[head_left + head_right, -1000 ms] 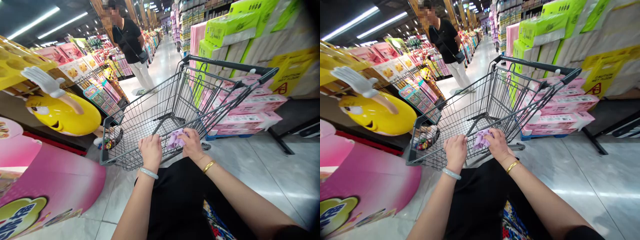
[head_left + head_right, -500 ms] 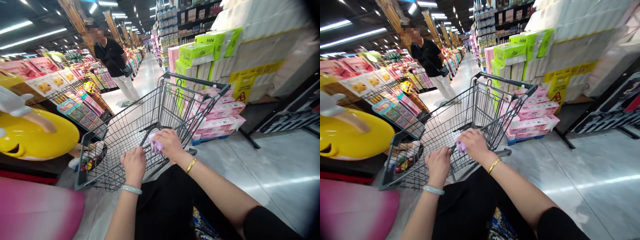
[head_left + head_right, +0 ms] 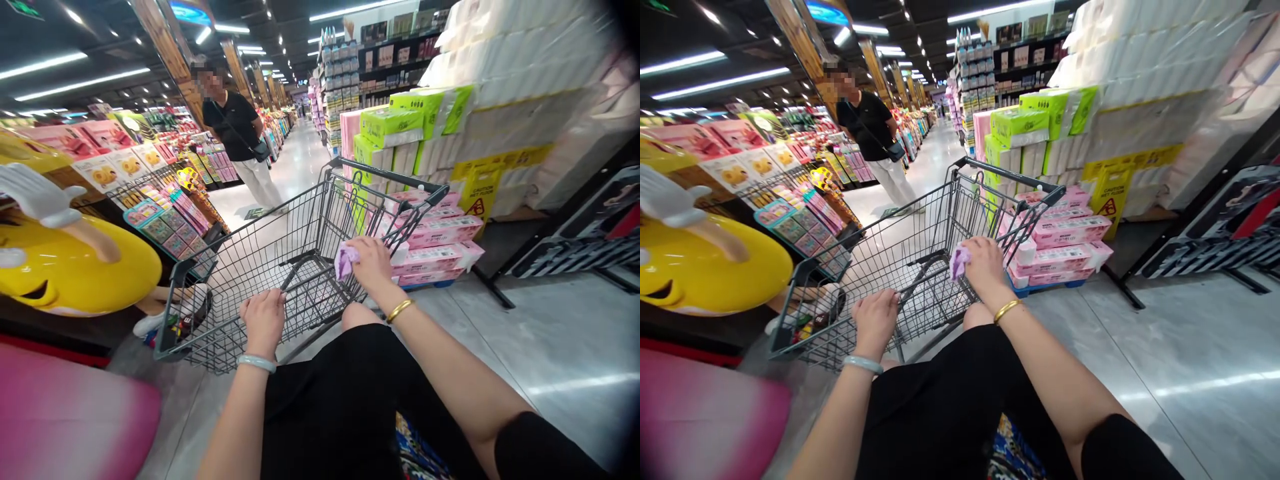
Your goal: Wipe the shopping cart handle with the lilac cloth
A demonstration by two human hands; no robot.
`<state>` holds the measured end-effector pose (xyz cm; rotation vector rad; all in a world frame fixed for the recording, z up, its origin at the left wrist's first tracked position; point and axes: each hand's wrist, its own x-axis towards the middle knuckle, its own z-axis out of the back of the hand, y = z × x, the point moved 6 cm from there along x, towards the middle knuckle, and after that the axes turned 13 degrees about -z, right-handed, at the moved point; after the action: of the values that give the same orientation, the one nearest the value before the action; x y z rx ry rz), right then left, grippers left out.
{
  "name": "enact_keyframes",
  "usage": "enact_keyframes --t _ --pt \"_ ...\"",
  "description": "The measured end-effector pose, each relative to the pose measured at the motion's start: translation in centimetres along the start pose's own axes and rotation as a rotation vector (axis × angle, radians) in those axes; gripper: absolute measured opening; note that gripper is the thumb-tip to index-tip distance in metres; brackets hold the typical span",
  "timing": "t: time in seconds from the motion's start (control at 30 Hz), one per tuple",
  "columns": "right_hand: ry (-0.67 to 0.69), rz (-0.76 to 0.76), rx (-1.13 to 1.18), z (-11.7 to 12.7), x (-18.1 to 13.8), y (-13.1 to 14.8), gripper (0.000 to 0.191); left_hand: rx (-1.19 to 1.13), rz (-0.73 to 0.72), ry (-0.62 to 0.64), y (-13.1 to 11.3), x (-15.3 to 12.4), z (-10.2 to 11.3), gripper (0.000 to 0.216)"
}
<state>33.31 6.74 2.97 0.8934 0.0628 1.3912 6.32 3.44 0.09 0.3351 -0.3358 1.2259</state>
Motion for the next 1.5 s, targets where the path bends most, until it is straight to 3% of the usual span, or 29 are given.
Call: enact_keyframes --t 0.13,0.2,0.3,0.4,0.47,0.53,0.6,0.67,0.83,1.03,1.23,1.4,1.5 --pt "0.207 0.315 0.007 -1.6 -1.8 2.9 0.046 -0.014 0.007 0.040 0.9 -0.1 0.1 0.034" --pt "0.182 0.261 0.037 -1.2 -1.1 2.0 0.044 -0.031 -0.014 0.054 1.3 -0.3 0.4 0.034" --pt "0.030 0.048 0.078 0.1 0.2 -0.6 0.039 -0.050 -0.015 0.058 1.8 -0.8 0.8 0.032" --pt "0.041 0.081 0.080 -0.2 -1.4 0.3 0.039 -0.041 0.068 0.017 1.2 -1.0 1.2 0.029" --pt "0.123 0.206 0.086 -1.1 -3.4 2.4 0.045 -0.058 0.141 -0.063 -0.5 -0.6 1.4 0.030" --pt "0.182 0.291 0.124 -1.6 -4.8 4.1 0.050 -0.143 0.111 -0.111 -3.4 0.4 1.3 0.038" --pt "0.214 0.317 0.171 -1.4 -4.8 4.3 0.048 -0.246 0.003 -0.086 -6.6 1.8 0.7 0.043" --pt "0.214 0.302 0.196 -0.7 -3.4 3.2 0.042 -0.298 -0.027 -0.066 -8.2 2.7 0.2 0.046" --pt "0.068 0.105 0.090 1.0 -0.8 -0.6 0.036 -0.328 -0.044 -0.082 -7.7 2.9 0.2 0.047" --pt "0.137 0.213 0.112 0.8 -3.4 1.5 0.047 -0.306 -0.042 -0.086 -6.4 2.1 1.1 0.038" --pt "-0.098 0.070 -0.005 3.3 -3.9 -0.8 0.046 -0.303 0.028 -0.095 -5.6 1.6 1.4 0.041" --pt "0.003 0.171 0.039 2.5 -5.8 -0.3 0.058 -0.287 -0.044 -0.081 -8.8 2.1 1.2 0.048" --pt "-0.034 0.139 0.075 3.1 -5.9 -0.6 0.053 -0.283 -0.123 -0.095 -11.2 2.2 1.0 0.056"
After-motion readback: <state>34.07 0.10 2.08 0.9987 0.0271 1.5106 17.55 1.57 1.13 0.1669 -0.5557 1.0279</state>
